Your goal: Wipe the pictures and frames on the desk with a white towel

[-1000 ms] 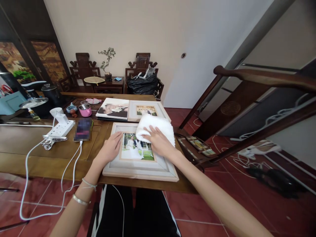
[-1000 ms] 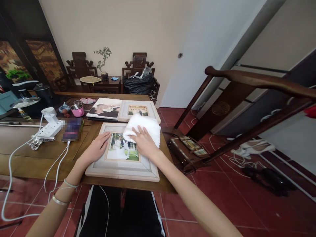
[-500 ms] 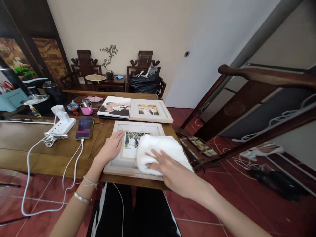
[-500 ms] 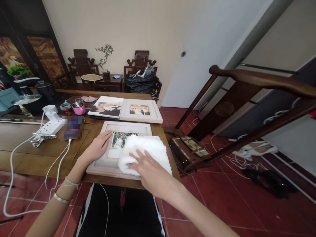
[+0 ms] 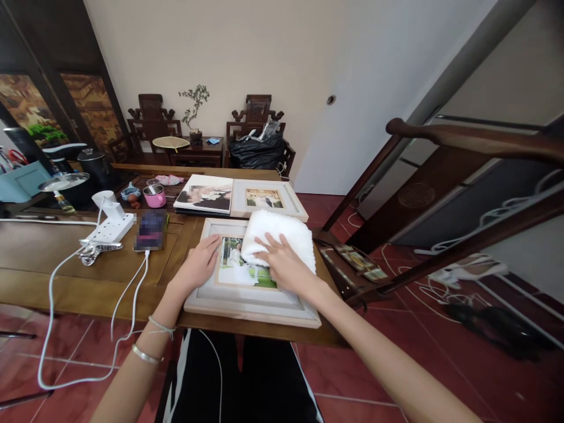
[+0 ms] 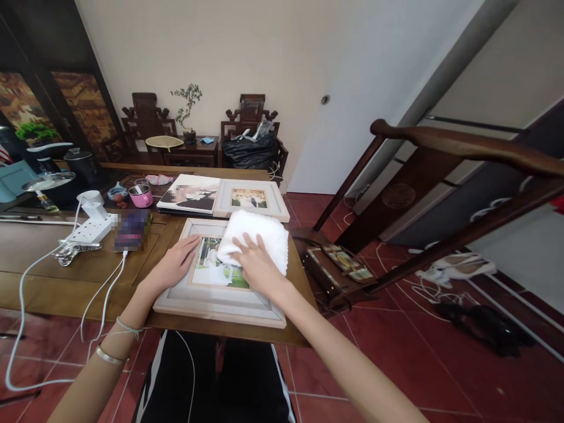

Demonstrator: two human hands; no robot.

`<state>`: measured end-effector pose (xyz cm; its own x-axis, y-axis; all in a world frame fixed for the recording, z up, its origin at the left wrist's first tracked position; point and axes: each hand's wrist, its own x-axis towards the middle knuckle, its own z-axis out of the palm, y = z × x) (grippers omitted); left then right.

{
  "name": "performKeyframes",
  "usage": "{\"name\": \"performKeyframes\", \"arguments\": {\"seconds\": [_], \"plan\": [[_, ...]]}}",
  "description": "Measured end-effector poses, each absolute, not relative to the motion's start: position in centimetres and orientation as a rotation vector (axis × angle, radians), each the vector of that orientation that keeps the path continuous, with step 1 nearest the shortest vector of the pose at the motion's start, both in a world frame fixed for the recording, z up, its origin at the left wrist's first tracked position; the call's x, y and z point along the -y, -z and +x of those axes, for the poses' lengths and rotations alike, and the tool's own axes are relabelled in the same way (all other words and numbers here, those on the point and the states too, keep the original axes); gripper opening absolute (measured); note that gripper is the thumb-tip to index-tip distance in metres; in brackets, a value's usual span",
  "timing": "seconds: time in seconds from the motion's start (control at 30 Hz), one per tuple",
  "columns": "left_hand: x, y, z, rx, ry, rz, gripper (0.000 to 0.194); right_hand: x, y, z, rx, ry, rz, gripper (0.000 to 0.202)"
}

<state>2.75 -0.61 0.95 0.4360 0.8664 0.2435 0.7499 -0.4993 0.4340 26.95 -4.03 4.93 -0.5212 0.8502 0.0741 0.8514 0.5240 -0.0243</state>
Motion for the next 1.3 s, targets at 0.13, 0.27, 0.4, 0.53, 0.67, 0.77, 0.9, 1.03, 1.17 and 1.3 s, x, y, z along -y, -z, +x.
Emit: {"name": "performKeyframes", "arguments": {"seconds": [0.13, 0.27, 0.4, 0.53, 0.67, 0.77, 0.9, 1.03, 1.17, 1.3], "plan": [[0.5, -0.8, 2.8, -1.394, -0.659, 2.440, 0.045, 8.3, -7.0, 26.3, 2.803, -0.163, -1.443, 0.066], [0.6, -1.0, 2.8, -1.413, -0.626, 2.434, 0.045, 11.7, -8.9, 25.7, 2.875, -0.397, -1.334, 0.068], [0.8, -1.3, 2.9, -1.428, -0.600, 2.435, 0.045, 11.7, -8.6, 25.4, 2.838, -0.479, -1.296, 0.072], [0.8, -1.4, 2.9, -1.411, -0.618, 2.452, 0.045, 8.5, -6.8, 25.9, 2.743, -0.344, -1.328, 0.073], [0.9, -1.5, 2.9, -1.413, -0.612, 2.444, 0.045, 4.2, -5.3, 26.5, 2.652, -0.103, -1.380, 0.071], [1.0, -1.6, 2.9, -1.428, -0.589, 2.423, 0.045, 2.1, -4.7, 26.1, 2.629, 0.019, -1.442, 0.070], [0.8, -1.3, 2.8, -1.418, -0.616, 2.435, 0.045, 2.5, -4.7, 24.9, 2.698, -0.011, -1.464, 0.069], [0.7, -1.0, 2.8, -1.402, -0.645, 2.437, 0.044, 5.7, -6.1, 24.0, 2.796, -0.225, -1.359, 0.070], [0.7, -1.0, 2.7, -1.385, -0.651, 2.430, 0.044, 8.8, -7.5, 23.8, 2.874, -0.465, -1.157, 0.072], [0.5, -0.8, 2.7, -1.363, -0.677, 2.430, 0.044, 9.1, -7.1, 24.5, 2.830, -0.532, -1.089, 0.076]]}}
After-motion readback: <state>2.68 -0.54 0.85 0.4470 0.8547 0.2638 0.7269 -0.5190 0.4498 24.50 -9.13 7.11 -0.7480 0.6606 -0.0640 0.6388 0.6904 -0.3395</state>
